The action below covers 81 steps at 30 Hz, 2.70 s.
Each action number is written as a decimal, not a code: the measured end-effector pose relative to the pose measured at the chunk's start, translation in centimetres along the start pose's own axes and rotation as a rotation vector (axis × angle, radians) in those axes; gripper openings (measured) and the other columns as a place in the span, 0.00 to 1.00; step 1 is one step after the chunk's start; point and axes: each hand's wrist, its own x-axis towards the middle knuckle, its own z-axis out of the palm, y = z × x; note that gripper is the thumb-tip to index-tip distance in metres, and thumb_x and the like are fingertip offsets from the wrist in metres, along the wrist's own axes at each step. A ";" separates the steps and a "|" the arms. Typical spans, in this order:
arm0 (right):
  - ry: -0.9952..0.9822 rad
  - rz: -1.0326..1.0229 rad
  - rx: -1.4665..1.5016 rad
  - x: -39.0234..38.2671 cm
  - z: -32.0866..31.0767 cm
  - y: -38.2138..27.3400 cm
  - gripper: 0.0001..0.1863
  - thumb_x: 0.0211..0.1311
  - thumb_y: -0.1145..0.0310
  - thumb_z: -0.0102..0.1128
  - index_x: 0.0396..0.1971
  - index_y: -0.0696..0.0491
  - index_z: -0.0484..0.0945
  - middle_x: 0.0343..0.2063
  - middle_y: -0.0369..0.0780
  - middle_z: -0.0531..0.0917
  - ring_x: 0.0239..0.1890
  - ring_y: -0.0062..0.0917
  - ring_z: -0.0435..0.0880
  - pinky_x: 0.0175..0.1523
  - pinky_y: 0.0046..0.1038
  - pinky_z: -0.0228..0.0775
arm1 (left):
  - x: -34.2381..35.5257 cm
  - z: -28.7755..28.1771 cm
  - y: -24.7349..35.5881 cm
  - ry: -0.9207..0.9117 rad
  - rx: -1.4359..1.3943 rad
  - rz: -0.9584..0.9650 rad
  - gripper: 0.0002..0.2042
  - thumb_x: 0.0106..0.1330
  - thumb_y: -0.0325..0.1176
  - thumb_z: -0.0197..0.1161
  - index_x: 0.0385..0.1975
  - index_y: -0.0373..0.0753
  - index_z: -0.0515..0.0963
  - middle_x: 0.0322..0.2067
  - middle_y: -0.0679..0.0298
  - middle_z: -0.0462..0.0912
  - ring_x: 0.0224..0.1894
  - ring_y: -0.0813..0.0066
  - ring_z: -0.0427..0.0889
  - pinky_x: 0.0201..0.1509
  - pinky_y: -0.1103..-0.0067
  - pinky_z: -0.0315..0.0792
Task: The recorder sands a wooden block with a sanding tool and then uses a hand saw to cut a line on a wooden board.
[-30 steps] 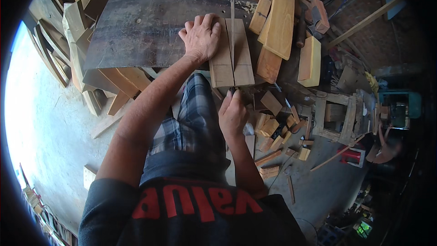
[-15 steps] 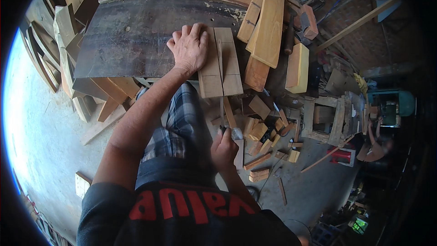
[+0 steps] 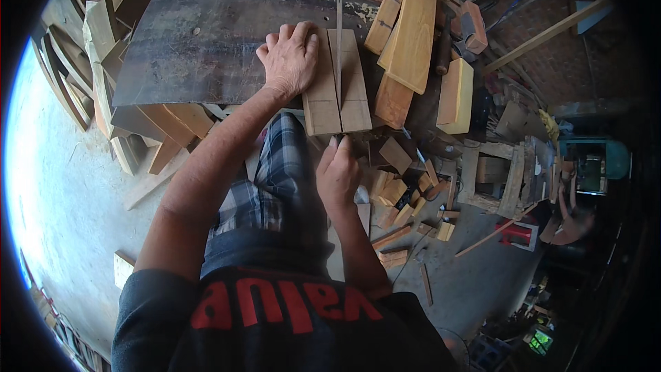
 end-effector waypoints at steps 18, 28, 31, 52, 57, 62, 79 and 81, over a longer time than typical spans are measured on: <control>-0.005 -0.041 -0.095 -2.1 0.3 1.2 0.10 0.69 0.68 0.47 0.38 0.61 0.70 0.22 0.55 0.79 0.27 0.52 0.81 0.29 0.44 0.71 | 0.4 0.4 -0.8 0.056 -0.057 0.077 0.17 0.70 0.47 0.45 0.53 0.50 0.73 0.51 0.61 0.75 0.56 0.56 0.68 0.62 0.59 0.53; 0.037 -0.089 -0.113 -1.4 0.5 1.0 0.10 0.69 0.66 0.49 0.33 0.57 0.69 0.17 0.48 0.79 0.21 0.45 0.82 0.23 0.41 0.71 | 0.4 0.4 -1.0 0.031 -0.017 0.009 0.18 0.71 0.48 0.44 0.56 0.52 0.71 0.51 0.63 0.75 0.58 0.57 0.66 0.64 0.60 0.50; -0.044 0.034 -0.084 -0.4 0.6 0.2 0.09 0.69 0.66 0.49 0.35 0.57 0.70 0.17 0.48 0.79 0.22 0.46 0.82 0.24 0.42 0.72 | 0.5 0.4 -1.0 0.095 -0.045 0.064 0.17 0.70 0.47 0.45 0.53 0.52 0.73 0.49 0.61 0.76 0.56 0.56 0.68 0.62 0.59 0.51; 0.006 -0.041 -0.102 0.3 0.7 -0.1 0.12 0.66 0.67 0.51 0.40 0.61 0.69 0.16 0.50 0.78 0.22 0.46 0.82 0.26 0.42 0.71 | -0.2 0.5 -0.9 0.105 0.005 0.019 0.18 0.69 0.47 0.45 0.54 0.51 0.73 0.51 0.60 0.75 0.57 0.55 0.67 0.62 0.58 0.52; 0.008 -0.029 -0.074 -1.2 0.7 0.9 0.15 0.69 0.67 0.48 0.44 0.65 0.70 0.21 0.56 0.80 0.26 0.51 0.81 0.29 0.45 0.71 | 0.0 0.1 -0.6 0.148 -0.001 -0.021 0.18 0.69 0.48 0.45 0.54 0.52 0.73 0.50 0.61 0.74 0.56 0.56 0.67 0.62 0.58 0.51; -0.073 0.041 -0.080 -0.9 1.2 1.2 0.09 0.65 0.68 0.52 0.33 0.60 0.69 0.19 0.50 0.78 0.27 0.49 0.82 0.30 0.43 0.71 | 0.0 -0.1 -0.7 0.072 0.008 -0.032 0.18 0.70 0.49 0.45 0.55 0.54 0.72 0.53 0.62 0.74 0.58 0.55 0.66 0.64 0.58 0.50; -0.093 0.093 -0.026 -1.2 0.0 1.1 0.18 0.70 0.64 0.46 0.46 0.66 0.69 0.26 0.58 0.81 0.29 0.54 0.81 0.32 0.47 0.72 | 0.1 0.4 -1.0 0.157 -0.003 -0.041 0.18 0.69 0.48 0.46 0.54 0.52 0.72 0.51 0.60 0.74 0.56 0.54 0.67 0.62 0.58 0.52; -0.049 0.024 -0.094 -0.8 -0.1 0.8 0.14 0.70 0.64 0.47 0.40 0.62 0.69 0.23 0.54 0.80 0.26 0.50 0.82 0.29 0.45 0.72 | 0.0 0.4 -0.9 0.145 -0.010 -0.020 0.18 0.69 0.48 0.46 0.54 0.52 0.72 0.51 0.60 0.74 0.56 0.54 0.67 0.62 0.58 0.52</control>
